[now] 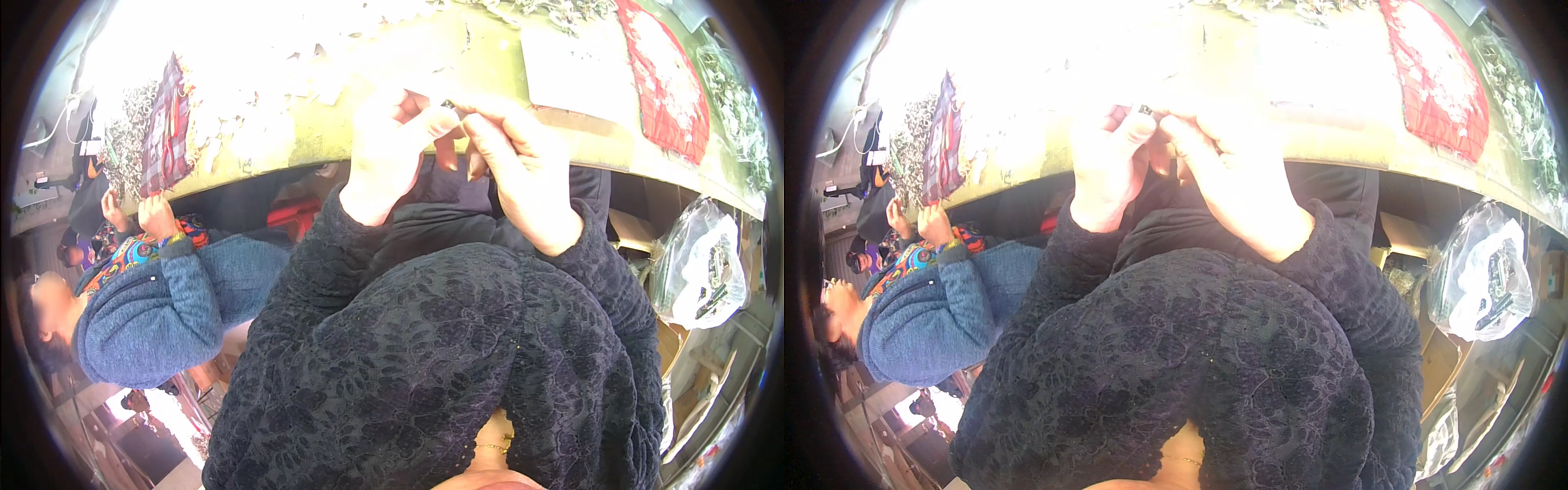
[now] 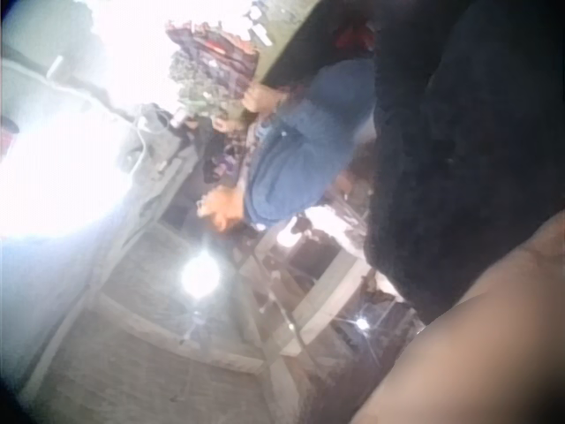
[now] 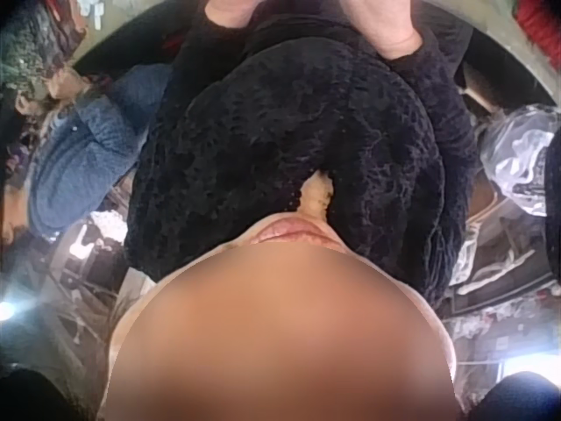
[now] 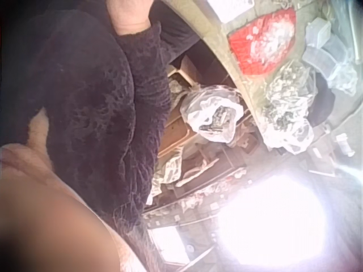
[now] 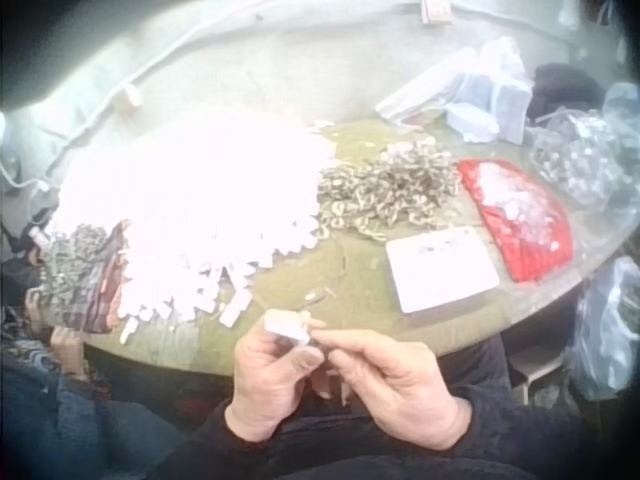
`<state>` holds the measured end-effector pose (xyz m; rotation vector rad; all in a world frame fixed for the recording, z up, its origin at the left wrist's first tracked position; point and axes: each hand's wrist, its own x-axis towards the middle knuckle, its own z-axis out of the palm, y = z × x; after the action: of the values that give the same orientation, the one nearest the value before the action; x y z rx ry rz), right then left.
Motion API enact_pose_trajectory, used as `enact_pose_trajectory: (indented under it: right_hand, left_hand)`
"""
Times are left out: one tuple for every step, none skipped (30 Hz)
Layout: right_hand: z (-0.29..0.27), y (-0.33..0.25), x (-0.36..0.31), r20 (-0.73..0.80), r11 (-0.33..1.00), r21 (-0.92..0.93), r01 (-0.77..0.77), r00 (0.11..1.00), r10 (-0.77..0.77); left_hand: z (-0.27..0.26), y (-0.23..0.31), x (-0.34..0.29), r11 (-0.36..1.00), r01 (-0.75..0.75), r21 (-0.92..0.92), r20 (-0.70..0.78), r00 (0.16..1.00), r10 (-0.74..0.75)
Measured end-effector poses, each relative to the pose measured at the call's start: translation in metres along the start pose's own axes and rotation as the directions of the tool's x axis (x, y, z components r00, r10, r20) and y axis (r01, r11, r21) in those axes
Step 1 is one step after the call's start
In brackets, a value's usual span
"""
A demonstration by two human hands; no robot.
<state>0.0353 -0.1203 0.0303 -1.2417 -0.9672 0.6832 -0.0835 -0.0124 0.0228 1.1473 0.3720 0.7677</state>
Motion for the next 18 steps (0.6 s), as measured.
enact_pose_trajectory:
  right_hand:
    - [0.001,0.001,0.0,0.009,1.0,0.014,0.005,1.0,-0.005]
    - [0.0,0.002,0.0,0.018,1.0,0.014,-0.025,1.0,0.025]
    - [-0.002,0.003,0.001,0.025,0.998,-0.066,0.017,1.0,-0.015]
    - [-0.003,0.004,0.001,0.04,0.988,-0.141,0.063,0.997,-0.058]
    - [-0.004,0.004,0.001,0.048,0.976,-0.2,0.09,0.996,-0.082]
    - [-0.005,0.004,0.001,0.05,0.962,-0.236,0.134,0.991,-0.125]
    - [-0.007,0.003,0.0,0.038,0.954,-0.257,0.155,0.988,-0.15]
    - [-0.007,0.002,-0.001,0.023,0.944,-0.279,0.176,0.984,-0.177]
    - [-0.007,0.002,-0.001,0.004,0.921,-0.343,0.185,0.981,-0.195]
    - [-0.007,0.002,-0.002,-0.012,0.894,-0.405,0.191,0.977,-0.214]
    - [-0.006,0.001,-0.003,-0.026,0.863,-0.465,0.196,0.972,-0.235]
    - [-0.006,0.001,-0.003,-0.023,0.856,-0.479,0.197,0.971,-0.236]
    - [-0.006,0.001,-0.004,-0.021,0.849,-0.491,0.197,0.971,-0.238]
    - [-0.006,0.001,-0.003,-0.02,0.833,-0.515,0.203,0.968,-0.248]
    - [-0.006,0.001,-0.003,-0.016,0.831,-0.516,0.21,0.967,-0.254]
    - [-0.007,0.001,-0.002,-0.015,0.819,-0.529,0.22,0.963,-0.268]
    - [-0.007,0.001,-0.001,-0.015,0.799,-0.555,0.23,0.958,-0.287]
    - [-0.008,0.001,0.0,-0.014,0.792,-0.559,0.244,0.953,-0.303]
  left_hand:
    - [0.001,0.002,0.0,0.999,0.04,-0.022,0.008,0.999,-0.04]
    - [0.002,0.003,0.001,0.996,0.081,-0.044,0.017,0.997,-0.08]
    - [0.004,0.005,0.001,0.99,0.122,-0.065,0.025,0.992,-0.121]
    - [0.006,0.006,0.001,0.985,0.142,-0.096,0.023,0.99,-0.141]
    - [0.009,0.006,0.0,0.979,0.16,-0.127,0.02,0.987,-0.159]
    - [0.012,0.005,-0.001,0.971,0.169,-0.169,0.032,0.986,-0.166]
    - [0.014,0.005,-0.001,0.974,0.162,-0.159,-0.002,0.986,-0.165]
    - [0.016,0.003,-0.001,0.976,0.147,-0.159,-0.019,0.988,-0.152]
    - [0.018,0.002,-0.001,0.978,0.132,-0.161,-0.029,0.99,-0.139]
    - [0.018,0.001,0.0,0.981,0.111,-0.159,-0.016,0.993,-0.115]
    - [0.019,0.0,0.0,0.983,0.09,-0.159,0.002,0.996,-0.091]
    - [0.019,-0.001,-0.001,0.985,0.071,-0.16,0.018,0.997,-0.069]
    - [0.019,-0.002,-0.002,0.987,0.061,-0.151,0.001,0.998,-0.061]
    - [0.02,-0.003,-0.002,0.989,0.051,-0.14,-0.014,0.998,-0.053]
    - [0.021,-0.003,-0.003,0.99,0.036,-0.134,-0.025,0.999,-0.039]
    - [0.022,-0.004,-0.004,0.992,0.033,-0.124,-0.054,0.998,-0.04]
    - [0.024,-0.005,-0.005,0.993,0.026,-0.117,-0.078,0.996,-0.036]
    - [0.025,-0.005,-0.005,0.994,0.022,-0.106,-0.097,0.995,-0.033]
